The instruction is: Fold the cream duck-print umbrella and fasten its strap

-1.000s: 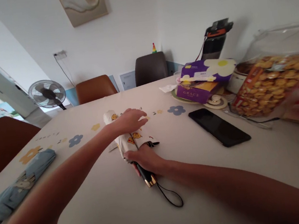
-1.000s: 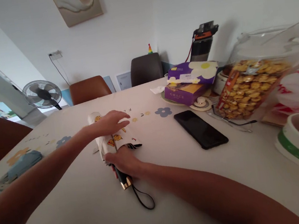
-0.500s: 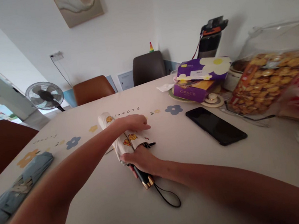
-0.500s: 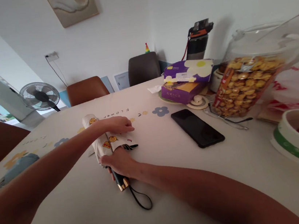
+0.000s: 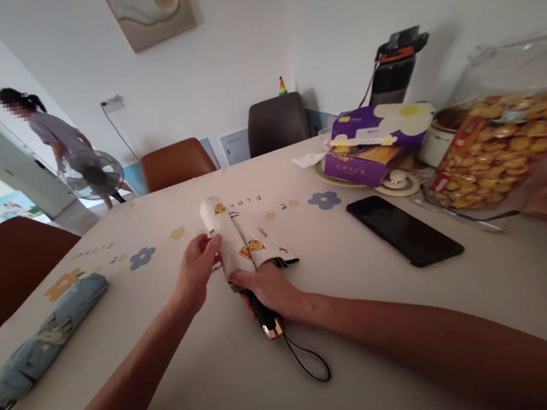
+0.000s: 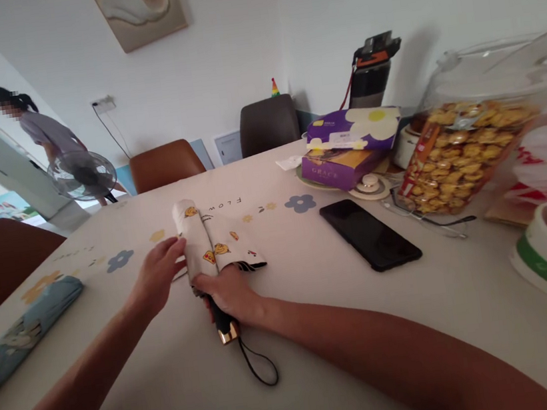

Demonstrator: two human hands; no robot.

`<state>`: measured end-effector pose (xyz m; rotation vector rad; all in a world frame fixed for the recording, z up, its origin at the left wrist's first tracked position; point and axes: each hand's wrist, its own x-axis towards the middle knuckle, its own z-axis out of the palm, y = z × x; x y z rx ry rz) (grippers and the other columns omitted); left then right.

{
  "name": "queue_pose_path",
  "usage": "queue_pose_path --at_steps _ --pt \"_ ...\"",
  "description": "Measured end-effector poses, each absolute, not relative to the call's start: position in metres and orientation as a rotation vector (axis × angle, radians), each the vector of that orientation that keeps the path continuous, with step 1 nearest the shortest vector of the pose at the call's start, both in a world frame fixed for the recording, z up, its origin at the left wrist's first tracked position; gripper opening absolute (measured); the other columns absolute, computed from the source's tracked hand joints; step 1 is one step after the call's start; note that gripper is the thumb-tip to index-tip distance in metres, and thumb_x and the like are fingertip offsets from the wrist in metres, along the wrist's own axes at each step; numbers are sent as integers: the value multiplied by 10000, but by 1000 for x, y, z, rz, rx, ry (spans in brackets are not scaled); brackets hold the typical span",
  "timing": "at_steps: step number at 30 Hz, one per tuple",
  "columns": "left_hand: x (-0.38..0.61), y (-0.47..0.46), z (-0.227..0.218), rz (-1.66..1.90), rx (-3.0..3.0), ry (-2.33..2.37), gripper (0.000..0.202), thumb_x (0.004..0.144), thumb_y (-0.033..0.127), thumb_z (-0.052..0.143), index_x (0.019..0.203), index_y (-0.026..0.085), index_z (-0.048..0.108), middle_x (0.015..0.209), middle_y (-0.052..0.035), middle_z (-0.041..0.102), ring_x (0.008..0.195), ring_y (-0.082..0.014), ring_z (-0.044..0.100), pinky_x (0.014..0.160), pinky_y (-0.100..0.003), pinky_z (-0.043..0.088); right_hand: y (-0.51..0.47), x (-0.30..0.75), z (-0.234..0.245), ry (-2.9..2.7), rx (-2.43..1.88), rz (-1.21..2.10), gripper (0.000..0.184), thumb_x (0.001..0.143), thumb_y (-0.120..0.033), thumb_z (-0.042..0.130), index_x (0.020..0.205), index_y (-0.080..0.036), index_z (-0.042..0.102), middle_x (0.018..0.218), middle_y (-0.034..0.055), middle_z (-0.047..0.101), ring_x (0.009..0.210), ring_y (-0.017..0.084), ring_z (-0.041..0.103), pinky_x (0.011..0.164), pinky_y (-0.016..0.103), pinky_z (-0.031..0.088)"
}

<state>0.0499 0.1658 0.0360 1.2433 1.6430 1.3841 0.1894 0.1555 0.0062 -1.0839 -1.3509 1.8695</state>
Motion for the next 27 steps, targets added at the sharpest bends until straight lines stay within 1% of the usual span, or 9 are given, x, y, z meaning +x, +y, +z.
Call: queue_pose_path --at_steps 3,7,11,15,18,21,23,25,27 --pt "63 161 32 1316 1155 1515 295 733 390 604 844 117 596 822 -57 624 748 -154 584 660 -262 490 155 190 5 -1348 -1065 1846 255 742 -258 519 510 -163 469 410 -14 480 306 102 461 302 214 390" --pt "75 160 31 1209 896 1339 326 767 367 577 859 59 627 757 -119 655 701 -195 620 621 -291 506 154 191 2 -1343 -1049 1854 280 746 -294 542 510 -156 483 421 -12 481 317 103 474 315 214 400" --pt "76 157 28 1133 812 1190 373 772 367 603 935 33 632 801 -166 674 744 -229 645 639 -307 530 154 190 -1 -1347 -1043 1851 290 744 -316 548 512 -151 493 427 -3 488 329 107 483 316 211 392" --pt "72 160 20 1071 718 1077 378 761 339 630 1007 52 625 869 -161 684 787 -227 654 683 -295 540 152 189 0 -1340 -1085 1854 243 745 -309 536 557 -164 483 440 -5 492 334 115 478 320 230 395" --pt "71 164 13 1070 642 1072 387 756 337 631 1037 71 618 885 -146 687 789 -227 658 679 -294 547 151 189 3 -1375 -1089 1867 206 756 -330 520 628 -170 498 468 -3 501 370 128 490 364 257 426" --pt "69 166 11 1150 611 1082 359 751 276 632 1051 80 610 884 -130 690 776 -216 662 696 -287 549 153 192 7 -1510 -990 1700 186 740 -341 563 764 -157 562 648 38 596 597 159 587 569 280 499" --pt "64 166 14 1182 599 1078 347 747 236 629 1055 77 605 889 -127 690 767 -207 664 716 -283 548 157 196 10 -1626 -922 1625 213 743 -357 567 805 -153 580 750 51 622 718 166 597 664 279 491" --pt "58 165 19 1188 570 1091 341 747 215 622 1051 62 600 879 -132 689 751 -204 665 723 -284 550 162 200 12 -1779 -873 1673 240 776 -378 517 746 -148 574 709 49 614 676 159 587 628 276 479" --pt "52 164 26 1207 533 1100 319 757 193 598 1041 46 595 848 -136 688 727 -198 665 713 -279 554 167 203 14 -1944 -826 1695 228 784 -353 491 715 -145 553 654 40 600 600 144 568 566 264 463"
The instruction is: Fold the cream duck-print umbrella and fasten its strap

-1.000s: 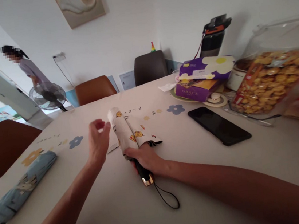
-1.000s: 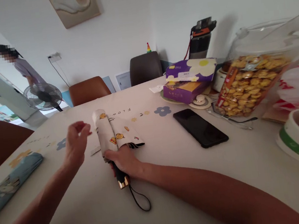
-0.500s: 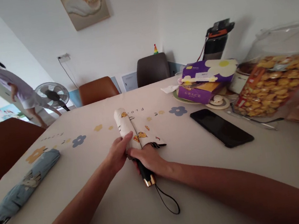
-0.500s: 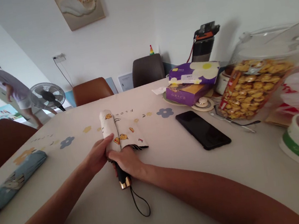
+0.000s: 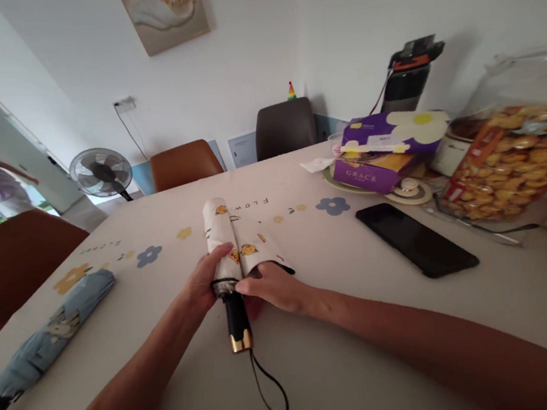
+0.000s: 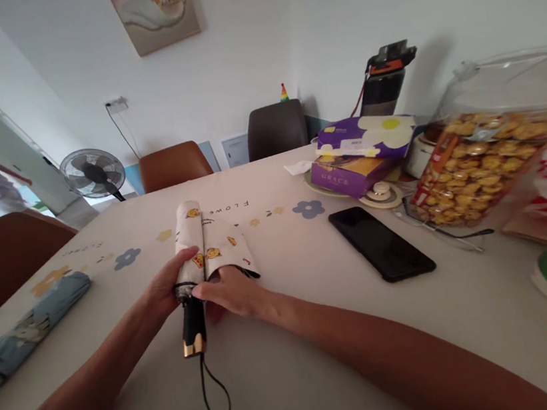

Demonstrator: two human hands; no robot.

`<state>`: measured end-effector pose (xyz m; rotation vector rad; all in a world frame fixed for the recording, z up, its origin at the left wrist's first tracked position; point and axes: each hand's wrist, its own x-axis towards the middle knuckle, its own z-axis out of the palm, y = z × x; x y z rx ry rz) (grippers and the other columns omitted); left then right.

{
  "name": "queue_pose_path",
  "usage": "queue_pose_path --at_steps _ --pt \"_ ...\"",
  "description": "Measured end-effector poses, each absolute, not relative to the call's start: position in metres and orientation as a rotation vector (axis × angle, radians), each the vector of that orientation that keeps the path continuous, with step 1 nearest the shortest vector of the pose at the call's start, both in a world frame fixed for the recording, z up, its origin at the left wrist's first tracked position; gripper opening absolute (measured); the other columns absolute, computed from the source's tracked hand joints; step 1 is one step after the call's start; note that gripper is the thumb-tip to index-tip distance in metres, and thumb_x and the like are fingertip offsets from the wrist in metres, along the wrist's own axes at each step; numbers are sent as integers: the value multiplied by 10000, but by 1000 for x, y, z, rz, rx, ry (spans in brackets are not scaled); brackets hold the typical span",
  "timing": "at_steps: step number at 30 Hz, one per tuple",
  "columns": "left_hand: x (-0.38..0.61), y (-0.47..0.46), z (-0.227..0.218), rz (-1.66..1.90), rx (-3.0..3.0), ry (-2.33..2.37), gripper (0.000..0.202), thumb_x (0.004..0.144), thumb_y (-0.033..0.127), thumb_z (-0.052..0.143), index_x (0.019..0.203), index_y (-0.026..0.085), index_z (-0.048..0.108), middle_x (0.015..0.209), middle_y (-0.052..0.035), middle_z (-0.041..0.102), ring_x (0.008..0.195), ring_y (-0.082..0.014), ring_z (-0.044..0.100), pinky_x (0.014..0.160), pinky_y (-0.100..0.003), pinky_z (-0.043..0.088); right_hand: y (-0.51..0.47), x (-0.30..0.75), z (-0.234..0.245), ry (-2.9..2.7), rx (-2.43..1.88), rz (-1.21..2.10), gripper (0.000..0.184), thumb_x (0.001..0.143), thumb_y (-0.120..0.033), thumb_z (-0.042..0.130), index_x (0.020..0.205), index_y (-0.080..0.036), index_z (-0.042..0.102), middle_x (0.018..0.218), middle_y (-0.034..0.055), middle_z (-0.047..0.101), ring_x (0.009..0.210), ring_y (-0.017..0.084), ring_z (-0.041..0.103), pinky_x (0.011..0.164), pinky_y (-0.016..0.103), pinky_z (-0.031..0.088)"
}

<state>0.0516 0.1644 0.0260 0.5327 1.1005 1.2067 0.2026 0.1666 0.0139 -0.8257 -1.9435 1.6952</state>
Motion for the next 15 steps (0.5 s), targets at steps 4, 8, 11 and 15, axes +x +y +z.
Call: queue_pose_path --at_steps 4,8,11,15 --pt "45 165 38 1295 498 1056 265 781 161 545 1017 49 588 800 -122 686 674 -176 660 673 -257 562 174 205 13 -2194 -829 1129 187 752 -228 496 920 -155 532 777 50 622 663 158 568 613 285 460" --pt "49 163 46 1279 470 1056 251 788 176 538 1008 63 578 775 -108 682 632 -170 655 634 -272 573 184 207 9 -2281 -806 454 235 799 -153 401 992 -130 534 905 126 634 840 230 591 772 390 463" --pt "53 159 47 1242 442 1087 267 786 190 546 1028 80 568 759 -95 681 578 -160 643 593 -286 577 197 210 7 -2290 -793 272 241 814 -116 403 980 -111 578 968 160 648 940 257 601 840 420 465" --pt "55 154 46 1214 431 1074 298 790 217 538 1047 70 574 735 -95 686 525 -150 628 548 -260 565 202 217 9 -2187 -768 539 290 861 -119 395 716 -128 646 719 69 687 755 156 651 695 262 545"
